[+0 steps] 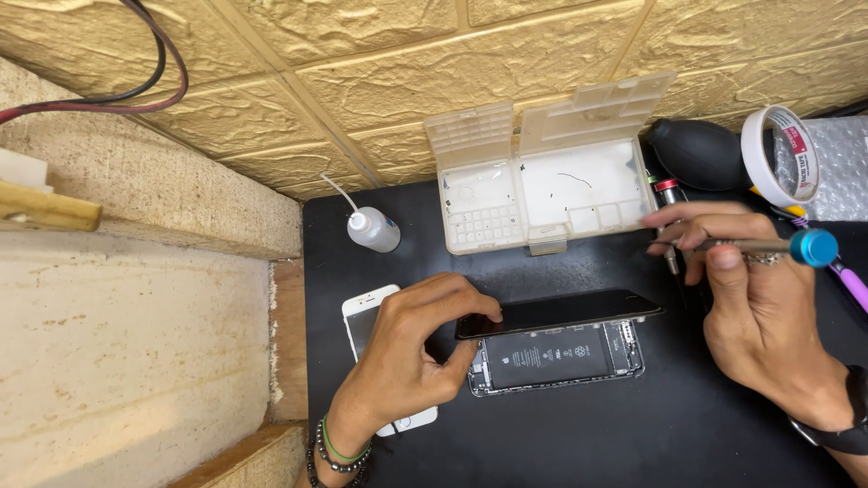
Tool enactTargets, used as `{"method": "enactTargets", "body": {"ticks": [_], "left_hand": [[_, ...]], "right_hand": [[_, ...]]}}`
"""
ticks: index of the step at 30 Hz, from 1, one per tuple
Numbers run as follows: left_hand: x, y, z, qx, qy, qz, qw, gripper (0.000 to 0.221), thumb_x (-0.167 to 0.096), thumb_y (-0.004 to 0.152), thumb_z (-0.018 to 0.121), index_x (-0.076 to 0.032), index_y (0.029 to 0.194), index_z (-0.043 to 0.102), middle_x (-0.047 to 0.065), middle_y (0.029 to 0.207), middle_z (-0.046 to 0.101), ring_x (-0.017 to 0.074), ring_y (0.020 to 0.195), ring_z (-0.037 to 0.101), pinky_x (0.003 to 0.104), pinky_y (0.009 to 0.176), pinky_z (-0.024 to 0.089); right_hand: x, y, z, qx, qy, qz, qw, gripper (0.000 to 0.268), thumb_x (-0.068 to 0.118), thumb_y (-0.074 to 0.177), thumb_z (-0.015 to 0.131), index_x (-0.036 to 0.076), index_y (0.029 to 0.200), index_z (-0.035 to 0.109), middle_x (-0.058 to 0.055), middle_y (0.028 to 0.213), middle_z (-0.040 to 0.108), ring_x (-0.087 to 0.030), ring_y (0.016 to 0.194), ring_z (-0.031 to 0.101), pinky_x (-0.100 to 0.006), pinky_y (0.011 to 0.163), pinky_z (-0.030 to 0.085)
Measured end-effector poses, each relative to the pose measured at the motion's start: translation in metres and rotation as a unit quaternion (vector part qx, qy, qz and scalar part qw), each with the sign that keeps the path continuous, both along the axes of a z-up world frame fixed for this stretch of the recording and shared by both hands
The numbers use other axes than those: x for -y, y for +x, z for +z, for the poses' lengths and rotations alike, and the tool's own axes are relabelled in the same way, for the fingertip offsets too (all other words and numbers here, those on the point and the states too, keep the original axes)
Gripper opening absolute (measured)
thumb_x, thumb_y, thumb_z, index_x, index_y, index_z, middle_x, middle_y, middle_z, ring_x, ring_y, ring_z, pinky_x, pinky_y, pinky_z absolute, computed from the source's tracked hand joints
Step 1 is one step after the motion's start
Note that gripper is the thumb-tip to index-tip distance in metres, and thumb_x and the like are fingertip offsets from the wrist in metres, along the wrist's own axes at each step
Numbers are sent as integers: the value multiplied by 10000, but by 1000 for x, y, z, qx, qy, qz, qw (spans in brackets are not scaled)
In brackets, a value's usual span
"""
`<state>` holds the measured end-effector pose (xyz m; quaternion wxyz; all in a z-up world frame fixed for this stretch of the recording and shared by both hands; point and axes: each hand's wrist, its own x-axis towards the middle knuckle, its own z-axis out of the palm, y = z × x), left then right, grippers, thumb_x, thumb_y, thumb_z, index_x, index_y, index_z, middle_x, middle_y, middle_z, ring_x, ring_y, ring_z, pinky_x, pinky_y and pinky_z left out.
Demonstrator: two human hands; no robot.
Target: Opening a smartphone casing and using a precision screwdriver to work on internal components for screen connection.
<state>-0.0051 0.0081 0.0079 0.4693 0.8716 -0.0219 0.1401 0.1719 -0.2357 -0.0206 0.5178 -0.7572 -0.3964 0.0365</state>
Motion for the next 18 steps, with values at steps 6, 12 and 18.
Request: {"method": "enactTargets", "body": {"ticks": [6, 12, 18], "left_hand": [[0, 0, -1, -5, -5, 3, 1000, 335, 66, 691, 571, -91, 962, 690, 29, 875, 683, 202, 792, 676, 308, 756, 532], [-1, 1, -2, -4, -21, 7, 1000, 269, 66, 770, 586, -74, 976, 686, 39, 897, 712, 207, 809, 710, 309, 758, 556], [-1, 0, -4, -4, -30, 18, 999, 199, 44, 854, 590, -53, 1005, 676, 44, 915, 707, 202, 804, 698, 298, 721, 541]], "right_hand": [[13, 1, -2, 176, -127, -43, 975, 251, 72, 1128, 476, -27, 1198, 696, -192, 1168, 664, -314, 1107, 645, -400, 982, 490], [3, -2, 2, 203, -96, -9, 974, 191, -54, 1030, 692, -97, 1216, 687, -227, 1182, 692, -317, 1063, 697, -374, 977, 533], [16, -11, -6, 54, -43, -78, 994, 359, -135, 1091, 724, -106, 1345, 471, -247, 1135, 695, -292, 1027, 684, -352, 1057, 491]]}}
